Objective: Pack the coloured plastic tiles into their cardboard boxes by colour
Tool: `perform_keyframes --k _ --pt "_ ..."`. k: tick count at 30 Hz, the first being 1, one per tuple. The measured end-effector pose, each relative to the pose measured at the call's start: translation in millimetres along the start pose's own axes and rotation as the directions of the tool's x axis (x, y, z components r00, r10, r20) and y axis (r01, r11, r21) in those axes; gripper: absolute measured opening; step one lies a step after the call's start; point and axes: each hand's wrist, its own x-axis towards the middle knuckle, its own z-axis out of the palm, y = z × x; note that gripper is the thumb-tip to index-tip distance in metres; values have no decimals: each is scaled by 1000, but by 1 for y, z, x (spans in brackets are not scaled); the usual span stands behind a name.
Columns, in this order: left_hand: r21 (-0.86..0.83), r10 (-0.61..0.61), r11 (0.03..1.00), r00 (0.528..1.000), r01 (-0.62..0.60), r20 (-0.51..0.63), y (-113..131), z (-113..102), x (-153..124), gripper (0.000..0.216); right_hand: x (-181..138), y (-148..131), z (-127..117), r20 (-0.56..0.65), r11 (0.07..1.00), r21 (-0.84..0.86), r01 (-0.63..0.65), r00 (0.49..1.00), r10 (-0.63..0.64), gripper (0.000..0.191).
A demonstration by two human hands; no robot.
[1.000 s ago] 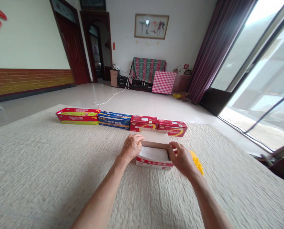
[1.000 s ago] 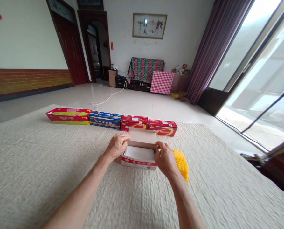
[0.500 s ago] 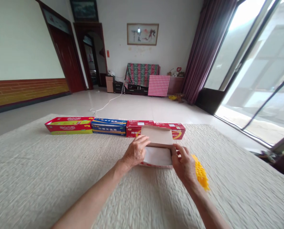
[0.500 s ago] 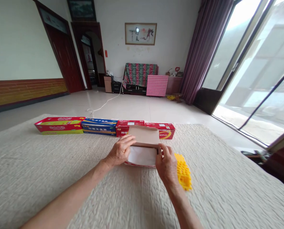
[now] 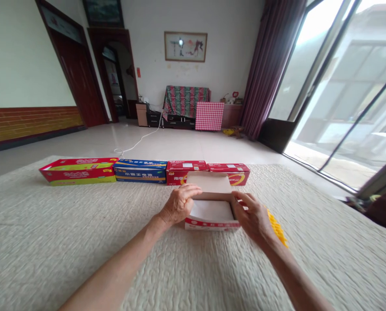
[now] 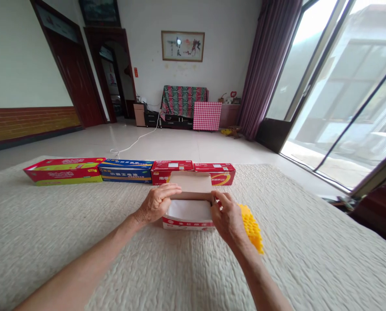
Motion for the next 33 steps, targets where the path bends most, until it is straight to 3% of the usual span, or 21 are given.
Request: perform_keyframes --k 12,16,20,22,24,28,33 --pt "17 -26 1000 993 24 114 7 -4 -1 52 -2 -3 -4 137 992 48 -116 985 108 30" --pt "22 -19 1000 990 16 142 7 -4 0 52 5 -5 -22 208 982 66 -178 965 161 38" --pt "21 -31 999 991 29 134 5 -3 -1 50 20 17 -56 82 978 59 -200 977 194 38" --pt "18 -33 999 990 31 138 4 -3 -2 50 21 31 -73 21 989 -1 -148 989 148 30" --pt "21 -34 999 990 31 138 3 -2 -2 50 14 41 -86 37 996 -76 -42 998 45 22" --pt "19 -41 999 991 39 128 1 -2 -3 50 -11 50 -102 181 970 -167 179 972 -149 17" --pt "20 -41 999 991 39 127 2 -2 -3 49 -25 56 -112 397 935 -244 256 906 -144 20"
